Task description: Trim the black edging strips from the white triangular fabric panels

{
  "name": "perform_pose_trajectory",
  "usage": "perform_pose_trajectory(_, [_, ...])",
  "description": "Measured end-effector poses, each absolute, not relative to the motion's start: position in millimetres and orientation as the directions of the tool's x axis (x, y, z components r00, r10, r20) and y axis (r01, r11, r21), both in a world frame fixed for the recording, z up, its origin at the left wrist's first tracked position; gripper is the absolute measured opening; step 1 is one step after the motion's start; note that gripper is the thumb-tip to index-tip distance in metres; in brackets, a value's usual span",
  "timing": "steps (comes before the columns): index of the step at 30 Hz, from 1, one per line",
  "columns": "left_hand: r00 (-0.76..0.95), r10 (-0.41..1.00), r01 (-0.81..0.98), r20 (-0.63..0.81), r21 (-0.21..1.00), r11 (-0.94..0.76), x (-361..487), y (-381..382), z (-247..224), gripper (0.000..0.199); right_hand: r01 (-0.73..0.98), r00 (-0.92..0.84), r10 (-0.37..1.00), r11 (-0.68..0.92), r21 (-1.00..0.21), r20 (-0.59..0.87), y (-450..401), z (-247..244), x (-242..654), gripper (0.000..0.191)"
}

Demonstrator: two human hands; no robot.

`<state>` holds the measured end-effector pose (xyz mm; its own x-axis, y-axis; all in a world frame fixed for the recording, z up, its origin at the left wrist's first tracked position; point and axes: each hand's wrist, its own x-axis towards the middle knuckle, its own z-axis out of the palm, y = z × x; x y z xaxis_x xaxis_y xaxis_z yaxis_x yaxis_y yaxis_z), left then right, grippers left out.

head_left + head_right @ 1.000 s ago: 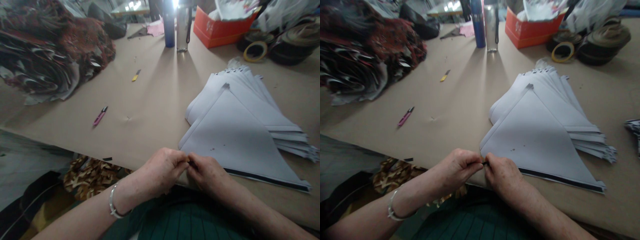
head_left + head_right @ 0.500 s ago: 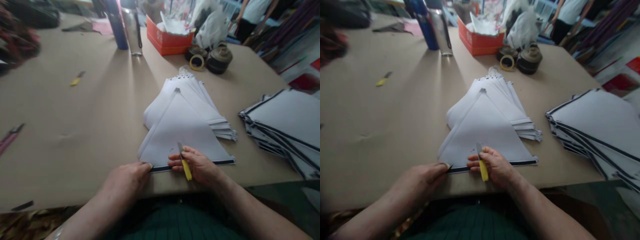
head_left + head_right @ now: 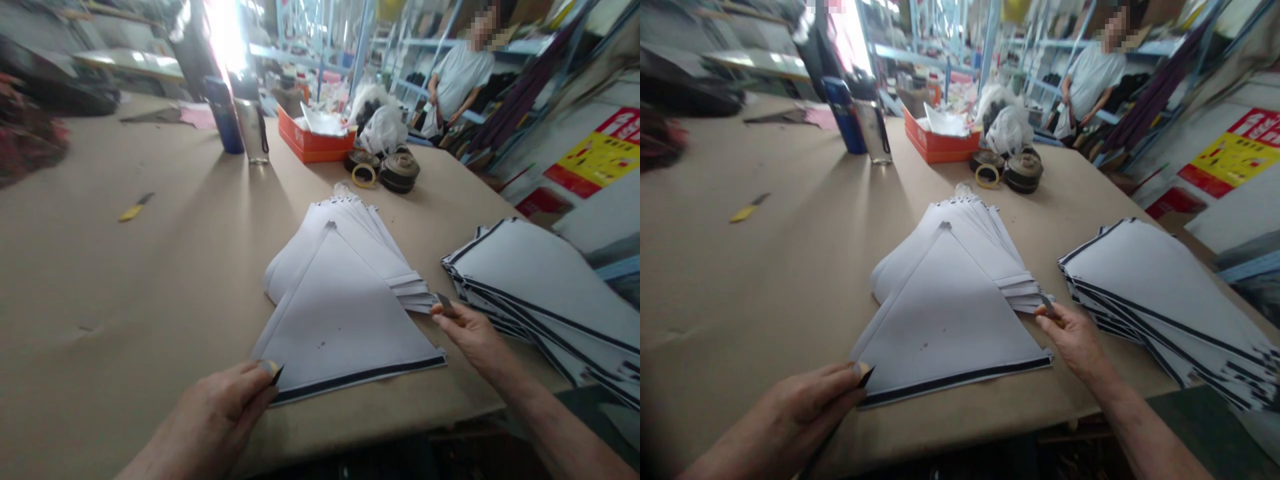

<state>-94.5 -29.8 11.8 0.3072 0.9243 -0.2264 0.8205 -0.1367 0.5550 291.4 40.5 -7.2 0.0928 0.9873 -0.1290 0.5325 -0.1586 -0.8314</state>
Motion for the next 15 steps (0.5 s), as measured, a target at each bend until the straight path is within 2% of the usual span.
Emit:
perform_pose_trajectory(4, [0.303,0.938,0.862,-0.166,0.467,-0.196,-96,-28,-2,0.033,0.650,-0.105,0.972,-0.094,-0.754,-0.211,71,-19,255,0.032])
perform_pose_trajectory(9, [0.315,0.936,0.883,-0.159,0.411,-0.227,-98,-28,-13,0.034,0.648,-0.139,0.946,-0.137,-0.749,-0.293,65,-21,254,0.034])
perform_pose_trajectory(12, [0.424,0.883,0.816,-0.201,0.508,-0.277,-93,-30,-5,0.033,0.619,-0.205,0.874,-0.233,-0.750,-0.441,36,-9,280,0.037])
perform_pose_trajectory(15, [0.532,0.804,0.712,-0.264,0.653,-0.257,-79,-29,7,0.030,0.581,-0.281,0.720,-0.398,-0.710,-0.634,-9,-5,313,0.038])
